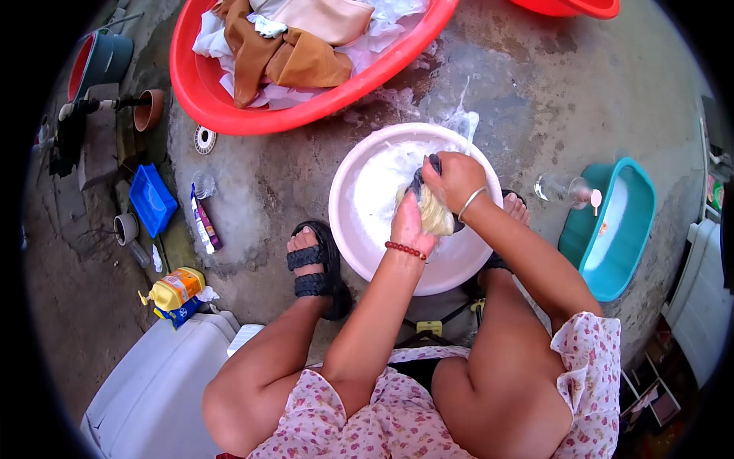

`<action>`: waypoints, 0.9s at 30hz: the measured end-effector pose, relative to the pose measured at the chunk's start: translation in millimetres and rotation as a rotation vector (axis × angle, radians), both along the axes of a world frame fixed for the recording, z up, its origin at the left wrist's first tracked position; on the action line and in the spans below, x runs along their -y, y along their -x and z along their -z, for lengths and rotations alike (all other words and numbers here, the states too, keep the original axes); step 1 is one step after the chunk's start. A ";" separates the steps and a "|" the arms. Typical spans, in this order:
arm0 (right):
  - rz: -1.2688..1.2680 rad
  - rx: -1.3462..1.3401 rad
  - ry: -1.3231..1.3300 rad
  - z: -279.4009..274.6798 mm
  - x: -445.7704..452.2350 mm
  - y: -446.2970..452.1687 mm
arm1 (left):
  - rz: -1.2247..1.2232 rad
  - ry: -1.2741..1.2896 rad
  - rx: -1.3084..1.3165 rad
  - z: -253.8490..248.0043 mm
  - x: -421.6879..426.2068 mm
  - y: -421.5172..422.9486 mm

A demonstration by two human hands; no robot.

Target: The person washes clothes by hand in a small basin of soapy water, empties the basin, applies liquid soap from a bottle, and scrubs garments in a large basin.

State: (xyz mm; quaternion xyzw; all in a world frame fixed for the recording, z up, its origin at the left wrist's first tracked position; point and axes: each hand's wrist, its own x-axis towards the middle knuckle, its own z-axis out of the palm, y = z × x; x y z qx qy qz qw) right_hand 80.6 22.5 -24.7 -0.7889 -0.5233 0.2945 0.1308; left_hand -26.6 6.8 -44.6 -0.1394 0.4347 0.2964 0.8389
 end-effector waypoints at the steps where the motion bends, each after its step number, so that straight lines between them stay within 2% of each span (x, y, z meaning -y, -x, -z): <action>1: 0.019 -0.037 -0.078 -4.2 5.7 2.5 | 0.002 -0.005 -0.001 1.2 -2.6 0.5; 3: -0.010 -0.138 -0.170 -20.9 23.4 21.2 | -0.001 0.110 -0.011 2.0 1.8 7.5; 4: -0.044 -0.235 -0.279 -32.1 28.6 32.7 | -0.042 -0.013 0.252 43.8 10.8 25.9; 5: -0.142 -0.297 -0.365 -49.6 35.2 46.9 | 0.088 -0.006 0.397 28.3 -4.5 31.7; 6: -0.131 -0.320 -0.389 -52.4 34.0 53.3 | 0.103 -0.013 0.491 23.8 -10.3 37.1; 7: -0.121 -0.346 -0.411 -53.3 35.0 56.9 | 0.087 0.029 0.366 18.0 -6.7 33.2; 8: -0.061 -0.236 -0.328 -38.5 27.2 43.8 | 0.077 0.068 0.240 10.7 -3.5 29.0; 9: -0.001 -0.120 -0.254 -15.7 13.7 22.0 | 0.044 0.144 -0.098 -19.6 -6.5 6.4; 10: 0.027 -0.044 -0.151 -1.8 5.5 3.7 | 0.014 0.097 0.010 -15.4 -2.1 3.1; 11: 0.032 -0.036 -0.178 -3.0 7.3 1.5 | 0.007 0.072 0.029 -1.2 -0.1 1.1; 14: 0.004 -0.105 -0.203 -26.3 22.0 18.4 | 0.022 0.118 -0.029 -14.8 -4.2 2.3; 17: -0.144 -0.320 -0.337 -55.0 50.0 57.1 | 0.257 -0.063 0.226 1.3 -17.3 34.7; 19: -0.065 -0.175 -0.421 -29.5 36.2 40.5 | 0.021 0.023 0.406 8.4 -2.6 30.5; 20: 0.026 -0.140 -0.301 -16.1 24.7 22.9 | -0.002 0.109 0.060 -3.3 -4.3 16.1; 21: 0.112 -0.095 -0.198 -4.0 17.4 6.5 | -0.033 0.139 0.057 -21.2 -7.7 8.8; 23: 0.242 -0.302 0.074 25.7 19.7 -10.2 | -0.006 -0.052 -0.121 -29.8 -11.2 -2.2; 24: 0.262 -0.508 0.091 27.9 19.8 -13.5 | 0.025 -0.122 -0.166 -32.8 -13.6 -0.5; 25: 0.263 -0.509 0.107 30.3 25.5 -15.3 | 0.023 -0.107 -0.169 -34.6 -13.6 4.1; 27: 0.744 -1.255 0.100 25.6 26.9 -25.3 | 0.254 -0.419 -0.078 -34.9 -23.9 11.0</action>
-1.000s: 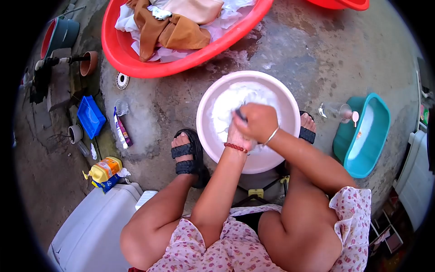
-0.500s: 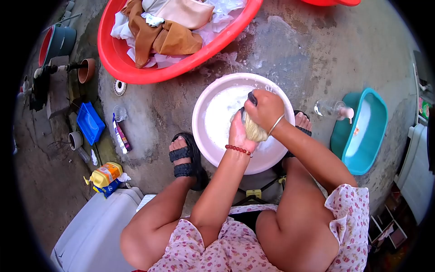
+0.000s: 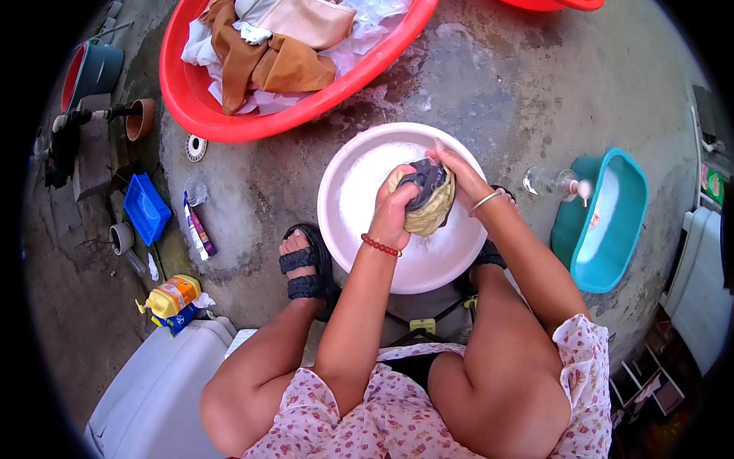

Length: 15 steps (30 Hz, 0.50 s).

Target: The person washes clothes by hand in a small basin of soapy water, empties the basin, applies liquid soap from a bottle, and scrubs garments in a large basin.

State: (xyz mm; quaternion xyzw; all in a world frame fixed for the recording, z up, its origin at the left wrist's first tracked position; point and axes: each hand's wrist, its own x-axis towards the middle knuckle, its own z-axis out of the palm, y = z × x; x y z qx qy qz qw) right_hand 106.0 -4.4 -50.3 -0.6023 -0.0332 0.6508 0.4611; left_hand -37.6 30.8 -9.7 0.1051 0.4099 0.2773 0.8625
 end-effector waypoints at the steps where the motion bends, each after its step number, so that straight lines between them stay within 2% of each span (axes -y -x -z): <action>1: -0.039 -0.221 0.068 -7.0 -1.1 -10.8 | 0.155 -0.127 0.031 0.6 -5.6 3.3; 2: -0.038 -0.225 0.072 -14.6 0.6 -13.4 | 0.156 -0.122 0.028 -1.1 -7.9 6.5; 4: -0.238 -0.470 -0.060 -27.0 1.6 -14.1 | 0.476 -0.481 -0.056 -10.7 -18.3 10.6; 5: -0.346 -0.371 -0.087 -29.4 0.9 -13.9 | 0.592 -0.570 -0.152 -9.4 -24.4 16.6; 6: -0.346 -0.372 -0.088 -25.5 -1.1 -14.6 | 0.593 -0.570 -0.153 -6.3 -29.3 19.6; 8: -0.424 0.000 -0.209 -14.8 -6.5 -18.4 | 0.467 -1.331 -0.674 2.5 -35.4 24.3; 9: -0.433 0.278 -0.213 -18.6 -9.3 -17.7 | 0.523 -1.347 -0.831 3.1 -36.9 29.4; 10: -0.433 0.279 -0.213 -22.7 -11.3 -15.7 | 0.522 -1.348 -0.831 4.6 -34.0 28.5; 12: -0.598 0.948 -0.244 -31.6 -13.8 -6.7 | 0.173 -0.185 -0.585 5.2 -23.7 19.2; 13: -0.570 1.107 -0.447 -30.5 -14.0 4.9 | 0.099 0.120 -0.502 4.4 -16.9 13.3; 14: -0.602 1.112 -0.507 -33.0 -8.9 15.4 | 0.026 0.418 -0.334 4.4 -14.1 8.3; 15: -0.611 1.062 -0.599 -41.2 -6.7 29.1 | -0.030 0.404 -0.143 9.8 -7.2 5.8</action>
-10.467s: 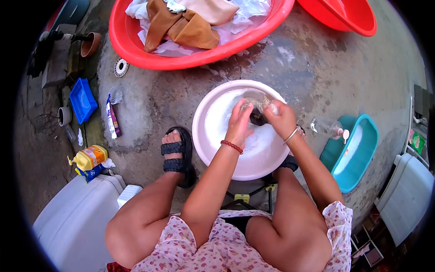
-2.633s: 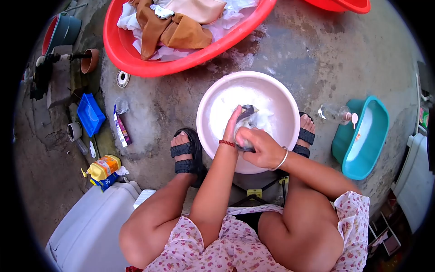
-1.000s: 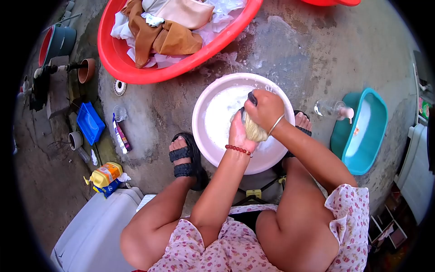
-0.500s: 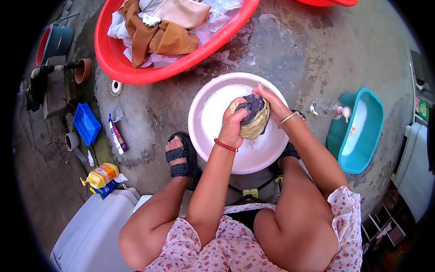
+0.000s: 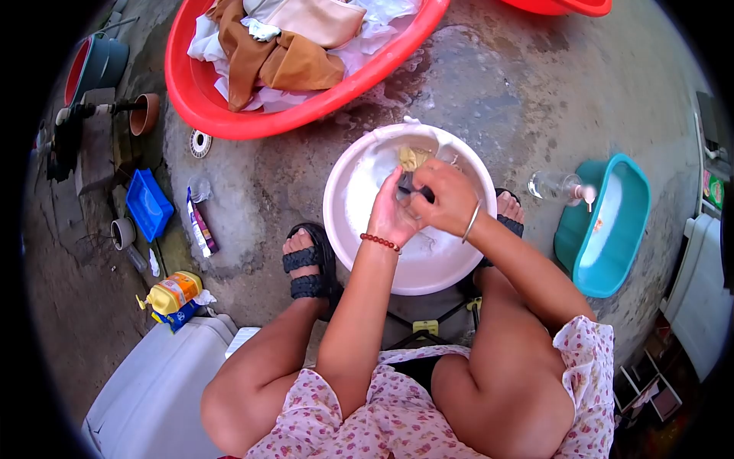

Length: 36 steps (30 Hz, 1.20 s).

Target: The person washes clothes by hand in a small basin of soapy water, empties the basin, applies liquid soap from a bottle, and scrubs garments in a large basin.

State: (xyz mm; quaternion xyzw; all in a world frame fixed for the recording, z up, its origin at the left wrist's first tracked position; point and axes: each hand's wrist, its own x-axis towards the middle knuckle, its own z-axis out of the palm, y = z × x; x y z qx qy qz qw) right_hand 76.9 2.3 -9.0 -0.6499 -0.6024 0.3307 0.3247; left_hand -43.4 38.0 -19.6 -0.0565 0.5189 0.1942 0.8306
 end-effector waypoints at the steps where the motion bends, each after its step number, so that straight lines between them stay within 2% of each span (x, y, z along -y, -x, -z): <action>1: -0.075 -0.112 -0.008 -14.0 1.2 13.7 | -0.088 -0.025 0.175 12.8 7.3 1.3; 2: -0.092 -0.184 0.032 -23.0 9.2 27.3 | -0.055 0.016 0.467 40.4 13.2 16.3; 3: -0.125 -0.278 0.019 -33.2 13.9 37.9 | -0.056 0.027 0.463 42.2 16.5 16.0; 5: -0.211 -0.106 -0.022 -45.9 18.3 44.4 | -0.094 -0.077 0.287 44.2 19.1 10.9; 6: -0.136 -0.016 -0.063 -32.4 16.5 41.3 | -0.102 -0.021 0.409 48.1 25.4 13.8; 7: -0.062 0.074 -0.107 -9.7 10.3 32.1 | -0.101 -0.025 0.408 34.0 24.1 5.0; 8: 0.122 0.146 -0.120 10.6 -3.3 13.5 | -0.152 0.029 0.332 8.5 20.2 -11.7; 9: 0.210 0.184 -0.018 12.2 -15.6 -5.1 | -0.208 0.080 0.253 -5.0 19.7 -23.7; 11: 0.216 0.199 0.059 5.4 -10.8 -4.7 | -0.158 0.079 0.190 -1.3 23.7 -23.5; 13: 0.152 0.137 0.085 -17.0 2.2 10.5 | -0.193 0.082 0.123 -10.9 21.6 -22.1; 14: 0.117 0.069 -0.055 -20.8 14.2 25.1 | -0.224 -0.031 0.383 26.5 29.3 -9.7; 15: 0.004 0.000 -0.037 -33.7 24.4 39.6 | -0.105 0.037 0.479 15.4 14.4 -0.7; 17: -0.068 -0.025 -0.011 -36.4 24.4 48.0 | -0.182 0.003 0.400 30.6 19.7 4.4; 19: 0.173 0.217 0.035 -3.8 -0.7 19.6 | -0.167 0.083 0.150 2.5 26.5 -14.6; 20: 0.317 0.241 0.008 10.4 -13.9 -2.2 | -0.252 0.040 0.238 2.3 28.4 -27.4; 21: 0.313 0.238 -0.001 8.9 -12.0 -1.5 | -0.203 0.037 0.105 5.1 31.2 -32.3; 23: 0.221 0.261 0.072 -1.1 -3.2 2.7 | -0.192 0.045 0.177 -1.4 27.9 -29.6; 25: 0.077 0.186 0.006 -18.3 15.7 24.0 | -0.193 0.039 0.111 12.0 32.5 -15.2; 27: -0.047 0.011 0.025 -41.2 27.4 44.2 | -0.126 0.035 0.446 20.2 26.9 3.3; 29: 0.037 0.143 -0.023 -15.1 20.3 40.0 | -0.146 0.026 0.432 20.9 32.6 0.9; 31: 0.225 0.338 0.095 8.5 -7.6 1.7 | -0.239 0.048 0.188 -1.0 33.3 -22.8; 33: 0.222 0.267 0.080 3.4 -4.9 -4.4 | -0.252 -0.018 0.144 9.5 37.4 -27.8; 35: 0.124 0.188 0.087 -16.1 7.7 11.7 | -0.221 0.026 0.095 8.1 36.7 -22.0; 36: 0.037 0.197 0.067 -25.8 19.0 23.9 | -0.187 -0.008 0.351 45.1 45.5 -5.0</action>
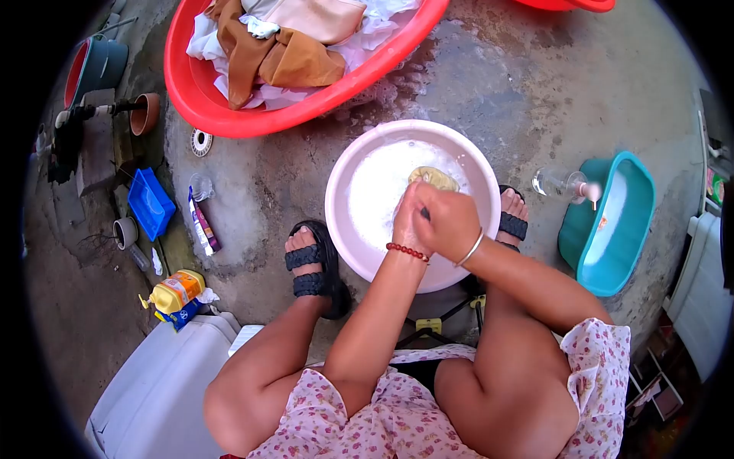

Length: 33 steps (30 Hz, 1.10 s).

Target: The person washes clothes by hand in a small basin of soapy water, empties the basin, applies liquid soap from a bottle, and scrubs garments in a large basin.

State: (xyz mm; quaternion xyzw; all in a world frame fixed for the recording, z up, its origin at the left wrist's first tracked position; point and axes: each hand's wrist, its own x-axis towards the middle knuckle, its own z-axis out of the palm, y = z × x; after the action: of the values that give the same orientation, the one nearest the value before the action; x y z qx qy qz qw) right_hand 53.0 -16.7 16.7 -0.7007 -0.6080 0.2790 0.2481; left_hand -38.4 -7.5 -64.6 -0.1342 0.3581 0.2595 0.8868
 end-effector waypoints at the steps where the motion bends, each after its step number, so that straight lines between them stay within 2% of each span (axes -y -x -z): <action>1: -0.047 -0.215 -0.098 -22.7 5.3 15.7 | 0.056 0.005 -0.061 -15.2 -14.7 -3.5; 3: -0.077 -0.161 -0.094 -10.4 5.8 17.6 | 0.003 0.054 0.300 -3.2 -10.0 14.0; 5: 0.139 0.045 -0.038 35.3 -14.7 -13.9 | -0.036 0.156 -0.235 -46.6 -15.0 -13.3; 6: 0.140 0.044 -0.051 45.5 -10.3 -23.6 | -0.028 0.076 -0.245 -36.2 -12.5 -10.9; 9: 0.180 0.162 0.081 69.5 -9.3 -43.8 | -0.013 -0.263 -0.523 -68.0 -33.0 -10.0; 10: 0.228 0.123 0.139 71.5 0.7 -41.7 | 0.086 -0.423 -0.638 -65.6 -38.6 -2.4; 11: 0.278 0.090 0.184 76.3 7.9 -41.9 | 0.215 -0.658 -0.769 -50.0 -39.6 6.5; 12: 0.259 0.099 0.266 86.8 14.7 -43.8 | 0.284 -0.706 -0.937 -30.3 -38.2 15.1; 13: 0.254 0.097 0.264 85.1 13.7 -40.6 | 0.359 -0.746 -1.111 -10.5 -32.9 24.6; 15: 0.231 0.147 0.496 78.6 13.0 -26.7 | 0.326 -0.672 -1.156 22.5 -16.5 45.0; 17: 0.163 0.184 0.530 77.8 16.6 -20.7 | 0.482 -0.760 -1.484 50.7 -2.2 62.8; 19: -0.265 0.436 -0.079 87.9 24.8 -19.3 | 0.264 -0.163 -1.070 53.2 2.2 61.1; 20: -0.407 0.412 0.077 112.3 32.9 -22.5 | 0.283 0.071 -0.935 48.6 3.6 56.4; 21: -0.411 0.410 0.075 116.8 31.2 -27.8 | 0.362 0.117 -0.943 28.7 0.4 44.9; 23: -0.170 0.046 0.616 125.7 23.5 -34.9 | 0.530 -0.021 -0.885 62.4 13.6 48.5; 24: -0.019 -0.100 0.513 139.9 27.5 -35.5 | 0.679 -0.168 -0.994 65.1 12.6 47.1; 25: -0.016 -0.099 0.514 116.3 18.4 -28.9 | 0.851 -0.396 -1.145 52.0 3.2 44.9; 27: 0.003 -0.251 0.334 58.3 4.8 -9.9 | 0.390 -0.412 -1.199 46.8 -2.2 33.0; 28: 0.004 -0.305 0.238 34.7 1.8 -0.3 | 0.338 -0.165 -0.826 -1.4 -21.7 24.7; 29: 0.008 -0.366 0.147 14.4 2.4 9.0 | 0.148 -0.060 -0.412 26.0 -18.1 33.9; 30: 0.010 -0.369 0.152 -2.3 3.3 14.8 | 0.174 -0.019 -0.341 7.8 -25.4 29.7; 31: -0.091 -0.324 0.081 -15.9 3.0 18.2 | 0.199 0.017 -0.269 -11.3 -34.2 23.9; 32: -0.186 -0.277 0.012 -22.0 3.9 20.5 | 0.206 0.020 -0.269 -9.1 -34.2 25.8; 33: -0.177 -0.278 0.017 -20.8 4.4 20.7 | 0.212 0.031 -0.164 -10.5 -34.1 27.1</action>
State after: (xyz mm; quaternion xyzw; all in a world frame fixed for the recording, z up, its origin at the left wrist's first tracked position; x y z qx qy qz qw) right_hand 32.3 -21.1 37.5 -0.6009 -0.6250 0.3991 0.2985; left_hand -65.5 26.6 -54.1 -0.0874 0.4456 0.1688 0.8748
